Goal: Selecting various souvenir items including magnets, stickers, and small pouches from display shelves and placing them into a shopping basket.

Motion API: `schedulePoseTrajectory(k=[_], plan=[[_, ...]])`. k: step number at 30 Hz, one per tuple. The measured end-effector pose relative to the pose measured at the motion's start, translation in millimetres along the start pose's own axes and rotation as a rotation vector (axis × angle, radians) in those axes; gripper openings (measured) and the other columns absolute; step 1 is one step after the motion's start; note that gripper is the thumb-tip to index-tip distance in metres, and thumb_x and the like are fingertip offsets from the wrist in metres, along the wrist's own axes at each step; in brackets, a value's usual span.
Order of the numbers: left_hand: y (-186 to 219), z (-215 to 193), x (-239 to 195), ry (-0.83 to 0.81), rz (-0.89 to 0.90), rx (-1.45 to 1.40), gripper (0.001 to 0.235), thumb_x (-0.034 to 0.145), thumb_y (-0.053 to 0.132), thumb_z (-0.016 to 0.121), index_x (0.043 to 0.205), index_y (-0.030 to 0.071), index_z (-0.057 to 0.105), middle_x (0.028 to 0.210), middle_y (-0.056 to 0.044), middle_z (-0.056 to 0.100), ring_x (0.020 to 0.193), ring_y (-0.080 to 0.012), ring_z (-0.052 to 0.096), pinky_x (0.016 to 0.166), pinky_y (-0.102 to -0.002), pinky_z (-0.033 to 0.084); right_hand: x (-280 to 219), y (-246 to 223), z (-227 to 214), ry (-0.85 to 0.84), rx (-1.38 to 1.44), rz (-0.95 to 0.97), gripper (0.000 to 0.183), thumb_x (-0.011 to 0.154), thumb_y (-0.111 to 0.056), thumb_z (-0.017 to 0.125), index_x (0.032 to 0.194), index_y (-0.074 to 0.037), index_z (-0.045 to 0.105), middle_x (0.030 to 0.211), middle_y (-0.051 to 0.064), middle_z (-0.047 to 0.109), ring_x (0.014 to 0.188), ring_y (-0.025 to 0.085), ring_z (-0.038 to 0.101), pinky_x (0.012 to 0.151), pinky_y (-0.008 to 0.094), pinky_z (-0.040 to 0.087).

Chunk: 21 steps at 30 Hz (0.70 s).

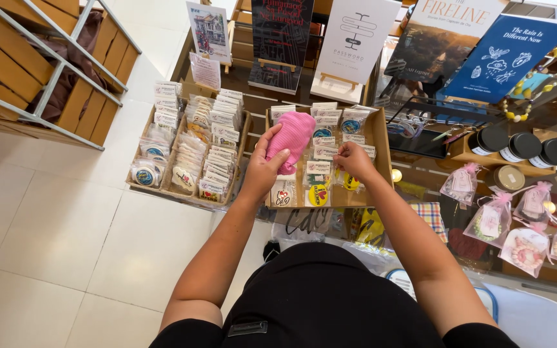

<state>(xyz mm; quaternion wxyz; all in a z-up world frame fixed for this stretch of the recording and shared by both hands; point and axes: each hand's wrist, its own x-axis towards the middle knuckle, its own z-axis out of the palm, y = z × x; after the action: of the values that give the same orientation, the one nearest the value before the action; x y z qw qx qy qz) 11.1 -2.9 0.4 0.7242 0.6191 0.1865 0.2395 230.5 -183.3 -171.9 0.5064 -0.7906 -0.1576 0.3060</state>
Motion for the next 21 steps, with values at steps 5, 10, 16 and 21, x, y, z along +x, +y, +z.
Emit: schedulePoseTrajectory(k=[5, 10, 16, 21], plan=[[1.7, -2.4, 0.3, 0.001, 0.005, 0.008, 0.058, 0.091, 0.005, 0.070, 0.146, 0.018, 0.056, 0.141, -0.019, 0.050, 0.135, -0.0288, 0.047, 0.113, -0.046, 0.039, 6.0, 1.2, 0.9, -0.072, -0.017, 0.006, 0.023, 0.094, -0.003, 0.065, 0.116, 0.002, 0.057, 0.094, 0.018, 0.068, 0.074, 0.021, 0.071, 0.068, 0.032, 0.065], [-1.3, -4.9, 1.3, 0.001, -0.011, -0.009, 0.058, 0.093, 0.003, 0.068, 0.147, 0.018, 0.055, 0.142, -0.019, 0.050, 0.135, -0.0288, 0.047, 0.113, -0.047, 0.039, 11.0, -3.9, 2.3, -0.106, 0.008, 0.102, 0.038, 0.094, 0.006, 0.047, 0.130, 0.002, 0.058, 0.096, 0.019, 0.064, 0.074, 0.023, 0.073, 0.068, 0.033, 0.066], [4.5, -6.1, -0.9, 0.009, -0.012, -0.010, 0.057, 0.093, 0.004, 0.067, 0.147, 0.017, 0.054, 0.144, -0.020, 0.049, 0.136, -0.0294, 0.045, 0.115, -0.047, 0.037, 18.4, -10.8, 7.1, -0.100, -0.031, 0.138, 0.033, 0.098, -0.004, 0.057, 0.130, 0.002, 0.060, 0.086, 0.021, 0.069, 0.065, 0.022, 0.074, 0.061, 0.033, 0.067], [-5.6, -12.5, 4.9, 0.016, -0.070, -0.112, 0.057, 0.095, 0.003, 0.065, 0.148, 0.019, 0.051, 0.143, -0.020, 0.049, 0.113, -0.0236, 0.061, 0.084, -0.036, 0.063, 34.1, -8.0, 13.3, -0.034, -0.280, 0.173, 0.028, 0.089, -0.017, 0.072, 0.114, -0.006, 0.072, 0.067, 0.013, 0.073, 0.051, 0.020, 0.073, 0.047, 0.029, 0.064]])
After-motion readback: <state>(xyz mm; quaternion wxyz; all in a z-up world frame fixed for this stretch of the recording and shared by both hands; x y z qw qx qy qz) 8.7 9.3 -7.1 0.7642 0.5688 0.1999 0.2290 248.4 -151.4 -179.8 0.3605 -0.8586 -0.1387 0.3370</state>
